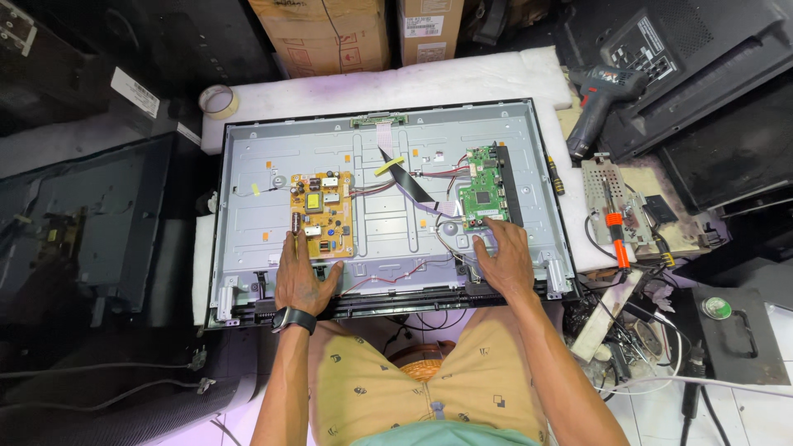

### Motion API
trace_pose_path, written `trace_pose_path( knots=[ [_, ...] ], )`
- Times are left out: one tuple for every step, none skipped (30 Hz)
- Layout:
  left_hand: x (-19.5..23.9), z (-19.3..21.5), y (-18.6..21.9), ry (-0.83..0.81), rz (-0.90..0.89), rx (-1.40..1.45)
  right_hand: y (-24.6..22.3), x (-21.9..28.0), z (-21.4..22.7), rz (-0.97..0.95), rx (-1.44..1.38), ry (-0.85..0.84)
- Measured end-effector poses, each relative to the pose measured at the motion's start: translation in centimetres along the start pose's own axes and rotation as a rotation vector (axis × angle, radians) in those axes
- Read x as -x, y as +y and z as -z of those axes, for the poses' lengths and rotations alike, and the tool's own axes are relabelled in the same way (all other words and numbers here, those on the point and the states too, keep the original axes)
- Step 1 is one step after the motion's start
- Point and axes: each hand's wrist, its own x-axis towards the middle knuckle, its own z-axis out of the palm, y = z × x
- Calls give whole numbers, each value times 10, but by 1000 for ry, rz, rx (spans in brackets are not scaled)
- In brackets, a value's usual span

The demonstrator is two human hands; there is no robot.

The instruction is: The person uses a power drill to remove screws from the back cover of a television. They then lift off the cover to reveal the internal circuit boards and wiring, and proceed to disconnect cables from the mainboard.

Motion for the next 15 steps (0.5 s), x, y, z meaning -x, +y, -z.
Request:
trace_pose_path(
  knots=[
    [0,0,0,4,1,-4,3,1,-2,9,12,6],
    [1,0,0,8,1,-8,5,1,-3,17,24,13],
    [1,1,1,8,5,-7,6,3,-4,20,24,9],
    [1,2,2,-8,18,-3,8,4,-6,35,25,21],
    [1,3,3,-22,31,0,8,4,-8,51,24,34],
    [1,3,3,-19,35,0,6,3,-5,55,22,32],
    [1,4,3,-27,35,2,3,2,-3,68,3,29],
    [1,4,4,-34,35,4,1,2,0,81,-17,26],
    [2,5,5,-33,37,2,-4,1,3,82,-19,25],
    [2,6,6,-46,40,7,-8,1,7,87,-35,6],
    [2,8,6,-55,42,12,-13,-1,10,94,-51,-8],
    [0,8,6,-50,41,10,-10,-2,8,97,-54,-5],
    [0,7,6,-53,45,3,-8,-2,6,114,-55,-33],
    [0,6,5,-56,48,-3,-5,-2,4,130,-55,-62],
    [1,7,5,-52,49,-1,-15,-4,7,134,-54,-60]
  ],
)
